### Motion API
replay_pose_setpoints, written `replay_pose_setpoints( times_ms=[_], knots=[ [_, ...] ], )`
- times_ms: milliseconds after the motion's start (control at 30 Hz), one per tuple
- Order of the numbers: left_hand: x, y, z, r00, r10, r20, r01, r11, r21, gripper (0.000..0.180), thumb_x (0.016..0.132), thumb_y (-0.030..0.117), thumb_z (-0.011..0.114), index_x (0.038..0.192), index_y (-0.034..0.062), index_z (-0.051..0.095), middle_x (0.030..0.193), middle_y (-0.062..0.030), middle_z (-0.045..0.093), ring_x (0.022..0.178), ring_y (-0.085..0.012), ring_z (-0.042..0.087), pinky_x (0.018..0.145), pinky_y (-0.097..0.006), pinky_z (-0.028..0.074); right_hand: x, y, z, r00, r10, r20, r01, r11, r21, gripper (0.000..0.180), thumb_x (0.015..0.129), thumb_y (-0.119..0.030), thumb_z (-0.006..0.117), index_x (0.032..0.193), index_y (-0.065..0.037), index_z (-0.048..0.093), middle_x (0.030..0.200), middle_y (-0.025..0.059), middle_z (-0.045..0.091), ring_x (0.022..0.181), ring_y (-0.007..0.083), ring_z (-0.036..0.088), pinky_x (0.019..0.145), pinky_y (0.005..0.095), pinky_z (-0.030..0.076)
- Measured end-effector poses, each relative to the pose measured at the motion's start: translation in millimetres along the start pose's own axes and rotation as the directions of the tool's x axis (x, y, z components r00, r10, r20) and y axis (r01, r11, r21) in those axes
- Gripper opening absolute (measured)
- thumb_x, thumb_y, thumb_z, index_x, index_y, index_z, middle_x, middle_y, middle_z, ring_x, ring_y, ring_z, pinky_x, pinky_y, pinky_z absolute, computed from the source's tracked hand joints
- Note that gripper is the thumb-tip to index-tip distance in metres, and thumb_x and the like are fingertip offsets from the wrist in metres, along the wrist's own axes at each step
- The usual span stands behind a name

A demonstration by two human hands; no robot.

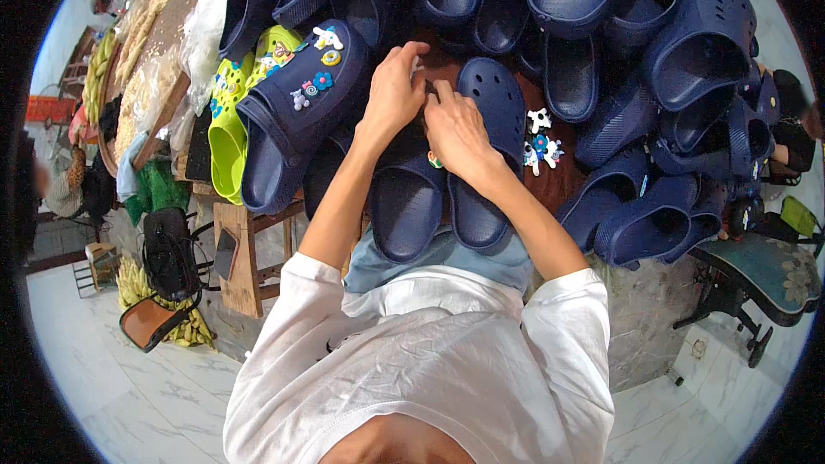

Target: Attaching decorative charms into the ventilation holes of blue clogs.

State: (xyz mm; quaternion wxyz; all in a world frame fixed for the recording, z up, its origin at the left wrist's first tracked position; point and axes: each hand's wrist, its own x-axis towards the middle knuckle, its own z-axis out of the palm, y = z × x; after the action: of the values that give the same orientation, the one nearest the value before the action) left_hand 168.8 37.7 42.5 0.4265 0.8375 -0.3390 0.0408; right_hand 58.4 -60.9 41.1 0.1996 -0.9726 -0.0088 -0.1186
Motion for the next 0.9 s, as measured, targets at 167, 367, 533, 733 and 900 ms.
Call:
replay_pose_setpoints(
  times_ms=[167, 367, 533, 733, 900],
  knots=[
    [18.9, -10.0, 12.8, 0.988, 0.058, 0.143, -0.053, 0.998, -0.040, 0.036, 0.080, -0.001, 0.062, 0.116, 0.0002, 0.063, 0.105, -0.0226, 0.066, 0.100, -0.0393, 0.065, 0.089, -0.044, 0.051, 4.3, 0.9, -3.5, 0.999, 0.039, 0.035, -0.040, 0.999, 0.024, 0.016, 0.079, 0.000, 0.066, 0.092, 0.007, 0.060, 0.095, 0.0216, 0.060, 0.088, 0.0420, 0.062, 0.080, 0.0499, 0.050],
    [25.5, -10.6, 7.7, 0.972, 0.025, 0.232, 0.005, 0.992, -0.129, 0.035, 0.082, 0.000, 0.061, 0.116, 0.0005, 0.065, 0.108, -0.0197, 0.068, 0.102, -0.0375, 0.066, 0.091, -0.043, 0.052, 8.9, 10.1, -6.4, 0.999, 0.014, 0.047, -0.017, 0.997, 0.073, 0.029, 0.076, -0.008, 0.070, 0.097, 0.004, 0.055, 0.094, 0.0220, 0.060, 0.090, 0.0412, 0.063, 0.079, 0.0505, 0.049],
    [-19.0, 20.1, -23.7, 0.998, 0.055, 0.014, -0.056, 0.995, 0.084, 0.018, 0.084, 0.004, 0.063, 0.102, 0.0020, 0.066, 0.095, -0.0172, 0.066, 0.091, -0.0363, 0.064, 0.078, -0.043, 0.052, 18.5, 34.4, -2.8, 0.991, -0.077, 0.114, 0.065, 0.992, 0.105, 0.035, 0.074, -0.016, 0.073, 0.097, 0.001, 0.053, 0.098, 0.0213, 0.062, 0.094, 0.0416, 0.062, 0.080, 0.0519, 0.047],
    [-94.6, 46.1, -41.0, 0.998, -0.023, 0.063, 0.025, 0.999, -0.023, 0.020, 0.078, 0.016, 0.076, 0.091, 0.0054, 0.065, 0.084, -0.0131, 0.062, 0.082, -0.0336, 0.061, 0.072, -0.043, 0.047, 30.9, 41.9, -8.6, 0.950, -0.154, 0.272, 0.052, 0.936, 0.349, 0.032, 0.074, -0.017, 0.072, 0.094, -0.002, 0.051, 0.085, 0.0191, 0.060, 0.084, 0.0380, 0.061, 0.074, 0.0462, 0.046],
    [-107.8, 50.4, -29.2, 0.996, -0.004, 0.087, -0.012, 0.983, 0.185, 0.035, 0.070, 0.028, 0.083, 0.095, 0.0086, 0.069, 0.101, -0.0069, 0.060, 0.098, -0.0296, 0.053, 0.083, -0.042, 0.041, 34.7, 30.7, -12.6, 0.919, -0.030, 0.393, -0.123, 0.926, 0.357, 0.024, 0.074, -0.014, 0.070, 0.084, -0.002, 0.051, 0.079, 0.0133, 0.057, 0.070, 0.0253, 0.058, 0.064, 0.0385, 0.045]
  ],
)
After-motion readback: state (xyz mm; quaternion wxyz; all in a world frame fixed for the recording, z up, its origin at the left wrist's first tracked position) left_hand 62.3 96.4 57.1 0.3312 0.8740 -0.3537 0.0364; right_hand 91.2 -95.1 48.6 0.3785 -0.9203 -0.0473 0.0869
